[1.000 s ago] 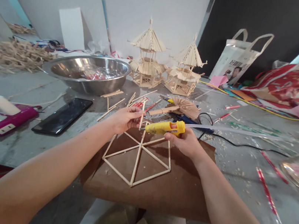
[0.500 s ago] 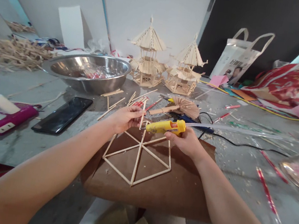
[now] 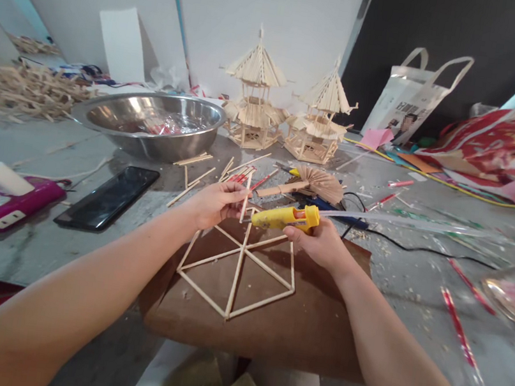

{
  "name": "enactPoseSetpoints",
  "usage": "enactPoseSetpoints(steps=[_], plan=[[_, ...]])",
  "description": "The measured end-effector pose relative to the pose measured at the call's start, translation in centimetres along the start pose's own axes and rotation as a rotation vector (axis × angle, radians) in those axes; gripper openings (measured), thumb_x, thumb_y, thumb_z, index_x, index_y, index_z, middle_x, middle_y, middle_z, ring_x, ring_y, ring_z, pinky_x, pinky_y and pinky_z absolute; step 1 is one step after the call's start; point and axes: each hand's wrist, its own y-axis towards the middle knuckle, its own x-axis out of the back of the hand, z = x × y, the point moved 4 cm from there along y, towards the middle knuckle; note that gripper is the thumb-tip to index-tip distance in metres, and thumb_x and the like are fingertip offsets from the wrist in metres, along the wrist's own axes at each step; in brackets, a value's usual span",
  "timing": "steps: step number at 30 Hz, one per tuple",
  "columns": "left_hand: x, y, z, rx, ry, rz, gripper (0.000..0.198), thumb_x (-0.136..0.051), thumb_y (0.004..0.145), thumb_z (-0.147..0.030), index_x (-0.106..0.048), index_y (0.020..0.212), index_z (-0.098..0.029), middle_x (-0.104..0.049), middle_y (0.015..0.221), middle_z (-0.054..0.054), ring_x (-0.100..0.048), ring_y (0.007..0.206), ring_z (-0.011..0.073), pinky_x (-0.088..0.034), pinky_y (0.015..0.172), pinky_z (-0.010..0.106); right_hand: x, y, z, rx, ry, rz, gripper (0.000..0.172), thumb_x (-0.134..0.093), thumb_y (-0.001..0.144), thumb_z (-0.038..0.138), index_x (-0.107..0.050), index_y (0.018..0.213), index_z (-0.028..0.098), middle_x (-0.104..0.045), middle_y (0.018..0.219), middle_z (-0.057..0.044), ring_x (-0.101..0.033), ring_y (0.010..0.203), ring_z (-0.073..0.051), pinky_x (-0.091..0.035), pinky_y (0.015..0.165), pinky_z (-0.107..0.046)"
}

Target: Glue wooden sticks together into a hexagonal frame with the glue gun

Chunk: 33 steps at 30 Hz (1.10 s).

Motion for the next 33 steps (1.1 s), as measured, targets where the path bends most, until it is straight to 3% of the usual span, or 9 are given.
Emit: enactPoseSetpoints(steps=[9,20,25,33], plan=[[-0.1,-0.1,-0.1,0.02,0.011,-0.012,0.008,-0.056,0.072,-0.012,-0.051,0.066,-0.012,-0.053,0.049,-0.002,-0.05,0.042,0.0056,-0.046,0.043,0.018,0.3,0.0,-0.1,-0.054,0.106,-0.044,0.034,-0.062,0.058,0.048,-0.056,0.057,0.015,-0.045,0.041,0.003,-0.034,0.034,-0.006,-0.027,0.033,-0.021],[-0.7,-0.6,0.4,0.056,0.137,0.172,0.016,-0.065,0.064,-0.022,-0.051,0.066,-0.013,-0.052,0.052,-0.003,-0.051,0.045,0.0058,-0.046,0.044,0.017,1.9,0.9,-1.0,0.028,0.194,-0.224,0.034,-0.058,0.064,0.05,-0.053,0.059,0.016,-0.053,0.048,0.001,-0.037,0.031,-0.005,-0.029,0.031,-0.021],[-0.9,-0.7,0.6,0.062,0.172,0.226,0.016,-0.064,0.065,-0.022,-0.05,0.066,-0.013,-0.051,0.052,-0.003,-0.052,0.044,0.0073,-0.045,0.043,0.018,1.8,0.9,-0.7,0.029,0.197,-0.227,0.034,-0.058,0.063,0.049,-0.052,0.058,0.016,-0.053,0.047,0.001,-0.037,0.031,-0.005,-0.028,0.031,-0.021],[-1.1,-0.9,0.4,0.055,0.198,0.216,0.017,-0.064,0.064,-0.021,-0.049,0.066,-0.013,-0.05,0.053,-0.004,-0.051,0.044,0.0065,-0.045,0.043,0.018,1.7,0.8,-1.1,0.003,0.141,-0.207,0.034,-0.057,0.066,0.049,-0.052,0.059,0.016,-0.047,0.042,0.003,-0.036,0.031,-0.006,-0.028,0.033,-0.021]])
